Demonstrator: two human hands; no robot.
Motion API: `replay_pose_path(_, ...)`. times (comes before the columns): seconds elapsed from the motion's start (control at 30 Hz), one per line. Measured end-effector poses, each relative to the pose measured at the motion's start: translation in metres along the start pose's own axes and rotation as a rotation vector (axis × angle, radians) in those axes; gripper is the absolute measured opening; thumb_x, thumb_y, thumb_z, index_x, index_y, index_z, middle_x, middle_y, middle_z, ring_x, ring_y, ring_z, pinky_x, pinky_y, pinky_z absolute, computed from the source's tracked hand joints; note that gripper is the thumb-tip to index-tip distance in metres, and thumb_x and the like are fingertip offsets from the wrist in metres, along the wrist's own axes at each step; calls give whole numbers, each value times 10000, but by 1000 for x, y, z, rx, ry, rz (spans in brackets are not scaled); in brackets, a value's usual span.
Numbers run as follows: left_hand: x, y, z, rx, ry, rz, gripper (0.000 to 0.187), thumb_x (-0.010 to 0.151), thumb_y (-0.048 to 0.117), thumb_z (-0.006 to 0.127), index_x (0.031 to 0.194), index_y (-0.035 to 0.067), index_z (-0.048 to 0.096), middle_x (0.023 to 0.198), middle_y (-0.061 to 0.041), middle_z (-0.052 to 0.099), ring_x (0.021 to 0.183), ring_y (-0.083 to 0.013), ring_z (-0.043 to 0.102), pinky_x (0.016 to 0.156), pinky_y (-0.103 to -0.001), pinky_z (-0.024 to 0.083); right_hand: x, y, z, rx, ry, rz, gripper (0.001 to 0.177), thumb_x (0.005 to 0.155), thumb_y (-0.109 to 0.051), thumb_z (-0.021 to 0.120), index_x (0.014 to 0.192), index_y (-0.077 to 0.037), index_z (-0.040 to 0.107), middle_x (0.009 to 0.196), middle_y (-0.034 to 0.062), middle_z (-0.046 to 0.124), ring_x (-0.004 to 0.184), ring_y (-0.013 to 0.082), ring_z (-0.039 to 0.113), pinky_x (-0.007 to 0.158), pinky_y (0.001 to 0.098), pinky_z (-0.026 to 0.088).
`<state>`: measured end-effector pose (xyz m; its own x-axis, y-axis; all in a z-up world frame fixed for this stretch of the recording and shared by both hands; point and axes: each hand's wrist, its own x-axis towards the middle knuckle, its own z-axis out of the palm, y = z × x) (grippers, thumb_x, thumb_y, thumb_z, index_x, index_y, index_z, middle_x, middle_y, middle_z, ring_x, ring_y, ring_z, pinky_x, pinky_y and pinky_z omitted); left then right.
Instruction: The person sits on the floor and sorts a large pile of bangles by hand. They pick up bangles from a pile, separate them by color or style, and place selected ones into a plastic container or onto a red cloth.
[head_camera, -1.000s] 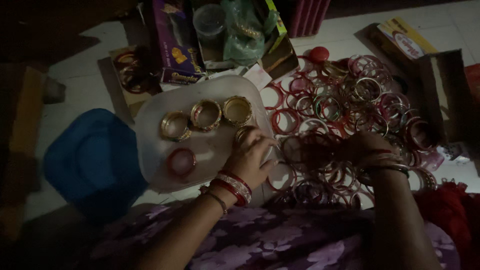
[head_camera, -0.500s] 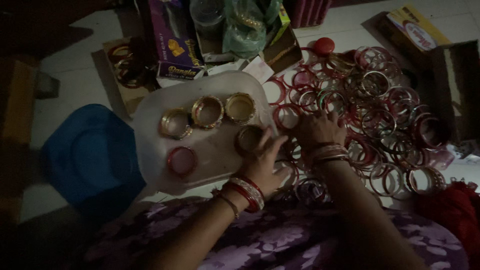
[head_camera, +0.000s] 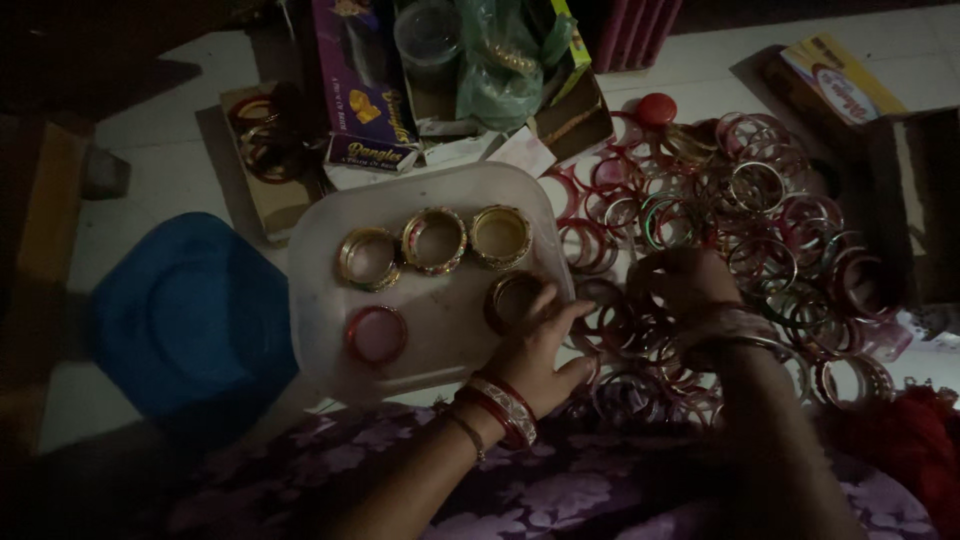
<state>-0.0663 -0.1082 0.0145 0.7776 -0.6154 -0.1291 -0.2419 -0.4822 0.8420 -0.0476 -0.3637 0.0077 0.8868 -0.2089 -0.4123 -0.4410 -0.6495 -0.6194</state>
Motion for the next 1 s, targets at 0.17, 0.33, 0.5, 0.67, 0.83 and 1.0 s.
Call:
replay_pose_path(0.17, 2, -2, 3, -22, 21, -47, 617, 856, 267, 760, 1425, 162, 544, 1617, -269, 307, 1437, -437, 426, 1111, -500, 448, -21, 4, -16, 419, -62, 20, 163, 874, -145, 741, 1004, -64, 795, 972, 60, 778, 905, 190, 698, 794, 379, 543)
replay_pose_path(0.33, 3, 0, -2, -15, -5, -87, 622, 860, 268, 744, 1439, 180, 538, 1621, -249, 305, 1429, -427, 441, 1109, -494, 455, -26, 3, -20, 443, -60, -36, 142, 881, -137, 759, 970, -29, 783, 948, 72, 760, 921, 204, 697, 836, 376, 550)
replay_pose_path(0.5, 4, 3, -4, 10, -39, -132, 591, 872, 289, 736, 1423, 207, 542, 1623, -227, 295, 1425, -422, 431, 1088, -491, 477, -22, 9, -24, 459, -66, -4, 150, 872, -144, 734, 997, -75, 778, 959, 31, 779, 931, 184, 721, 831, 378, 560)
replay_pose_path(0.67, 3, 1, -2, -8, -28, -128, 567, 875, 282, 743, 1411, 214, 567, 1622, -225, 299, 1430, -431, 425, 1103, -505, 456, -14, 19, -21, 378, -73, -82, 187, 886, -164, 740, 1034, -50, 749, 965, 62, 771, 914, 183, 712, 816, 361, 561)
replay_pose_path(0.83, 6, -4, 0, -105, -9, -170, 543, 863, 306, 755, 1373, 223, 589, 1633, -213, 286, 1424, -406, 455, 1103, -503, 463, -5, 20, -15, 546, -116, -163, 231, 906, -169, 726, 1063, 1, 732, 979, 88, 757, 912, 190, 699, 802, 366, 559)
replay_pose_path(1.0, 13, -11, 9, 5, 262, 63, 456, 862, 276, 819, 1276, 173, 659, 1524, -233, 401, 1425, -449, 404, 1101, -544, 422, -9, 15, -19, 280, 21, -185, 256, 944, -212, 661, 1133, -58, 738, 1004, 40, 777, 947, 161, 712, 839, 340, 554)
